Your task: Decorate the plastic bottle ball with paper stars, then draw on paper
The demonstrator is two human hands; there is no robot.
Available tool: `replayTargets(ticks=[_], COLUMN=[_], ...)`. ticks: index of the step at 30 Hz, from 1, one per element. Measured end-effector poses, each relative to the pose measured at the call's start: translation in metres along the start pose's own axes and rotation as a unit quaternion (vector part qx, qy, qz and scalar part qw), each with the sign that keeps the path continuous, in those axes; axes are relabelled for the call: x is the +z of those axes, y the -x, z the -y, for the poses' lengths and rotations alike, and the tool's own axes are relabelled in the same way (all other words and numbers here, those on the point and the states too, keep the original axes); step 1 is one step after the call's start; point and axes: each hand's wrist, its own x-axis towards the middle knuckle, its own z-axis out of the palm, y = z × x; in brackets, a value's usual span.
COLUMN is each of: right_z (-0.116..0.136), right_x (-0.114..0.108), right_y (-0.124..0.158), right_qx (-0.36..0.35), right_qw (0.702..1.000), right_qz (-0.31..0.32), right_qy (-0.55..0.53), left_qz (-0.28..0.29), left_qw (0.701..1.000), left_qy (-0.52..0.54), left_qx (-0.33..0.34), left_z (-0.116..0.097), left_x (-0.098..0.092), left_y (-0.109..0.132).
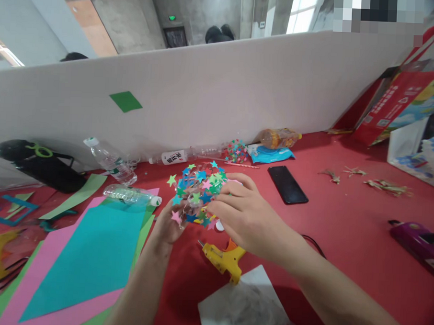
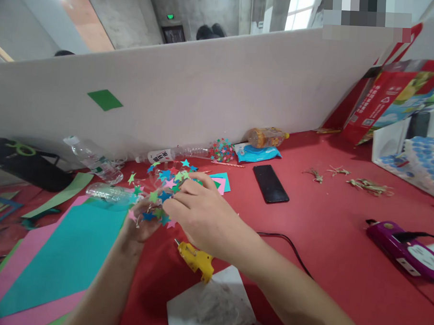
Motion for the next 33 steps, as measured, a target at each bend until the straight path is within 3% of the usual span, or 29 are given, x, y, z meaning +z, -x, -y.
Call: replayTargets(ticks=[4, 13, 26, 33], right_z=[0.0, 0.0, -0.001, 0.001], right_x=[0.001, 0.002, 0.007, 0.004], right_y=[0.0, -0.001, -0.001, -0.001], right_qx=[0.001, 0.02, 0.013, 0.016], right_qw=[1.0, 1.0, 0.999, 1.0], right_qz=[0.0, -0.018, -0.028, -0.017], right_qy=[-0.022, 0.006, 0.021, 0.021], left_qz=[-0.02, 0.032, 0.052, 0.037], left_qw=[1.0, 0.999, 0.998, 0.999], left_qy=[-0.006, 0.011, 0.01, 0.005], left_qx=[0.008, 0.026, 0.034, 0.033], left_z=[0.0, -0.004, -0.003, -0.004], left_x=[0.001, 0.024, 0.025, 0.02], left_y=[0.001, 0.012, 0.013, 0.01])
